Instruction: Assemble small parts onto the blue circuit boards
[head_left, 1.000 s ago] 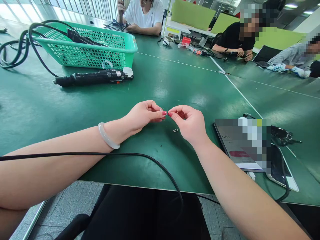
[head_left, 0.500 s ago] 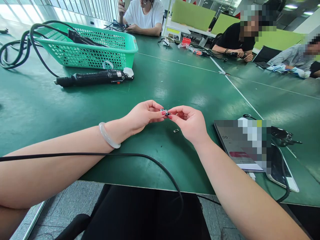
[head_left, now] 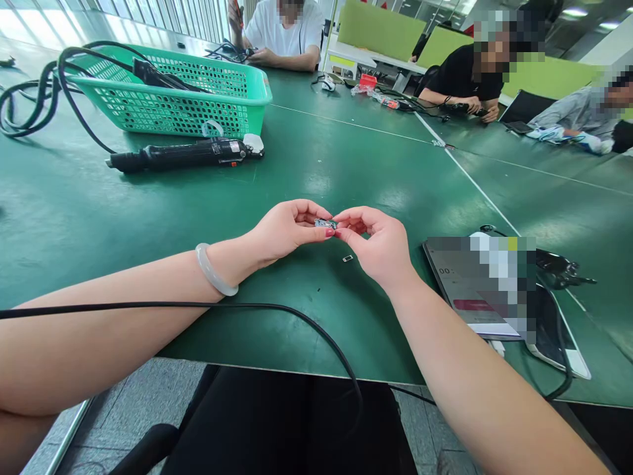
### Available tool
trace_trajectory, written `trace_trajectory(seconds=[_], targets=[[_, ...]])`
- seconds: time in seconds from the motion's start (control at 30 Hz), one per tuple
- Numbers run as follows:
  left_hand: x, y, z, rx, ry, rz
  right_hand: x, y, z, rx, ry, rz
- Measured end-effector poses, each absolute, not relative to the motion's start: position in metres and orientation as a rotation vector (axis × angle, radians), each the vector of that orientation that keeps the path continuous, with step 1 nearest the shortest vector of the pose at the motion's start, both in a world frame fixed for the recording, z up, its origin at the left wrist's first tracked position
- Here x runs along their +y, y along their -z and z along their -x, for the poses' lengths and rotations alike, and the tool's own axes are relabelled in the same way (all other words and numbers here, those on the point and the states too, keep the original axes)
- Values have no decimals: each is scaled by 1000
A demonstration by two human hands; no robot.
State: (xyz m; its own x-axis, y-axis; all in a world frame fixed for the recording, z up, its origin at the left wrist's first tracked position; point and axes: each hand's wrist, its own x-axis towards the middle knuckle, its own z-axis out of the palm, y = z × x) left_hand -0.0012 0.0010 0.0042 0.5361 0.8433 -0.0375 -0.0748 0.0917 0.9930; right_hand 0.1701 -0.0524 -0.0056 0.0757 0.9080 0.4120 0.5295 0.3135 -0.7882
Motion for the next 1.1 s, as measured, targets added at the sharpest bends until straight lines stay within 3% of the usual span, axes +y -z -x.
trace_trajectory(seconds=[0.17,0.47,1.1], targets=[[1,-4,1,801,-842,-1370,-52,-1,-177,-1586,-508,1389],[0,-1,3,834,-851,-1597,-53,-16,-209,-1997,-719,1977],[6,5,4,957,-642,-1719,-34,11,-191,-1777,-524,1853]])
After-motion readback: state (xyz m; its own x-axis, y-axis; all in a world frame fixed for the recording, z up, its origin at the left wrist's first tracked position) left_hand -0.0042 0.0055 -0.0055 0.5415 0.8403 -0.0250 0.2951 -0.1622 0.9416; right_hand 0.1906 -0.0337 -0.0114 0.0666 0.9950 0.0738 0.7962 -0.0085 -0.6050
